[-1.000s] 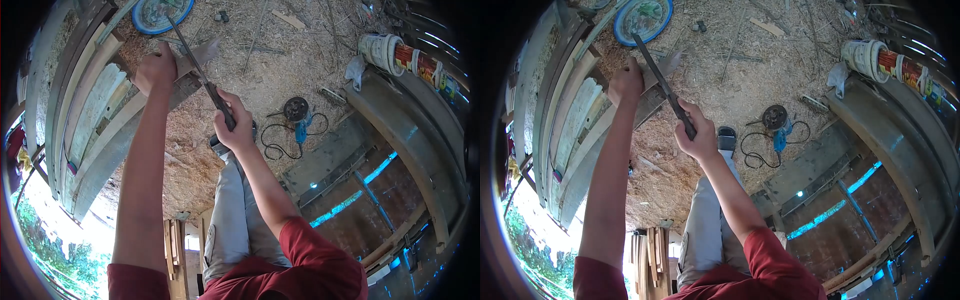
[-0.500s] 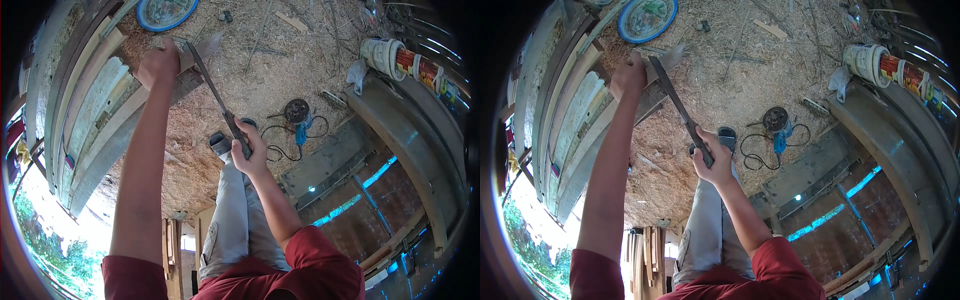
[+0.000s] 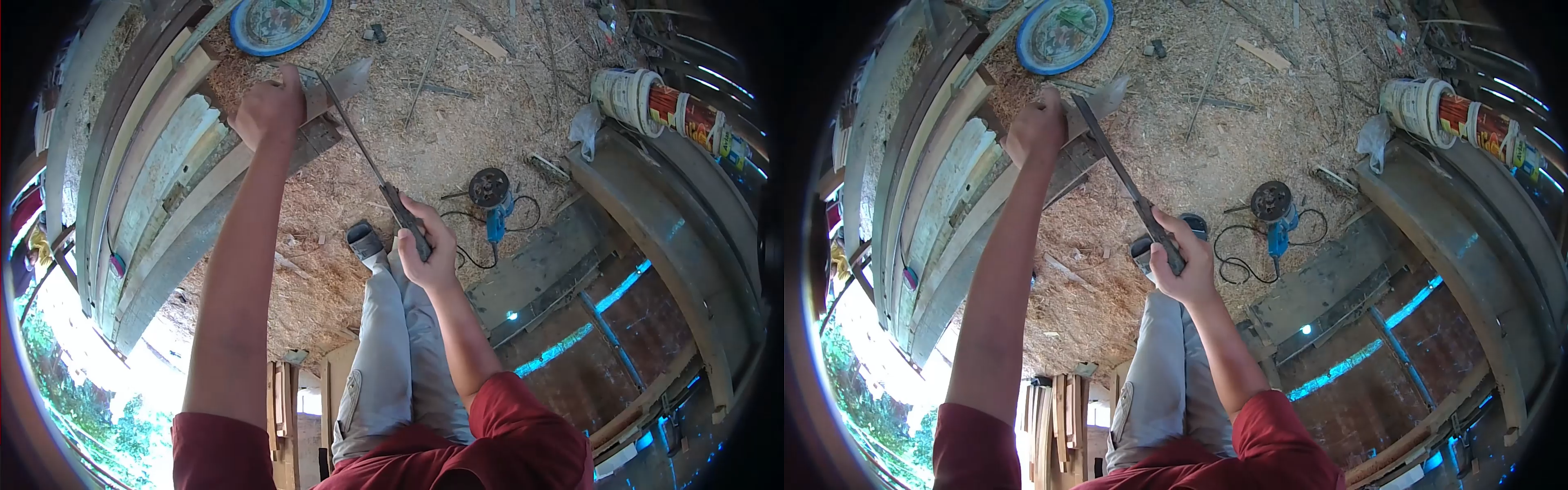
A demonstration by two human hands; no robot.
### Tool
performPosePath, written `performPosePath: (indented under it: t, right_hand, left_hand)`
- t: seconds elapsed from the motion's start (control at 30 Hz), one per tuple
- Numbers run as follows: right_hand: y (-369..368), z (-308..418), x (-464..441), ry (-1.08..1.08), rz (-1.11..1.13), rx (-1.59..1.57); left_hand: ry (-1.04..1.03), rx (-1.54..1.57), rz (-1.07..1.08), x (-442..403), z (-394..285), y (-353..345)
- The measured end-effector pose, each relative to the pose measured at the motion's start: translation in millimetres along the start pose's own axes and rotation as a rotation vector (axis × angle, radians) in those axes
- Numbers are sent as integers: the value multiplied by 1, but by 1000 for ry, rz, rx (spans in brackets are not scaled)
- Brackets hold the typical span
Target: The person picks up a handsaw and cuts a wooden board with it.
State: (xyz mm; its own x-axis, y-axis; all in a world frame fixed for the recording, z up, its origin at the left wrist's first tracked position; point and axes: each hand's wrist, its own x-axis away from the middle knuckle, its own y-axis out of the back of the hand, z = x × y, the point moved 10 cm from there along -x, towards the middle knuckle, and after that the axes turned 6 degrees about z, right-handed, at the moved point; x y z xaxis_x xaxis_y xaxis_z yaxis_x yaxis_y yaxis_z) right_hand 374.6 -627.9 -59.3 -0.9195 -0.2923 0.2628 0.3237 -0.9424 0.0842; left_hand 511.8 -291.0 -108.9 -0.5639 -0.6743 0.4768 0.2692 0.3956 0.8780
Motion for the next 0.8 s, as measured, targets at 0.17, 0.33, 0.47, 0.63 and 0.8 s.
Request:
performPosePath:
  t: [0.17,0.33,0.47,0.63,0.8]
  right_hand:
    - [-19,17,-42,-11,38,86]
    - [-47,12,-101,-129,53,-185]
    - [-18,2,-42,218,12,-13]
    - [-26,10,-50,112,28,-2]
    - [-46,5,-93,-106,61,-126]
  left_hand:
    - [13,0,26,3,-4,5]
    - [25,21,18,-1,1,3]
    - [19,52,-10,2,2,7]
    - [-28,85,-18,6,-2,7]
    - [-35,88,-46,8,-1,9]
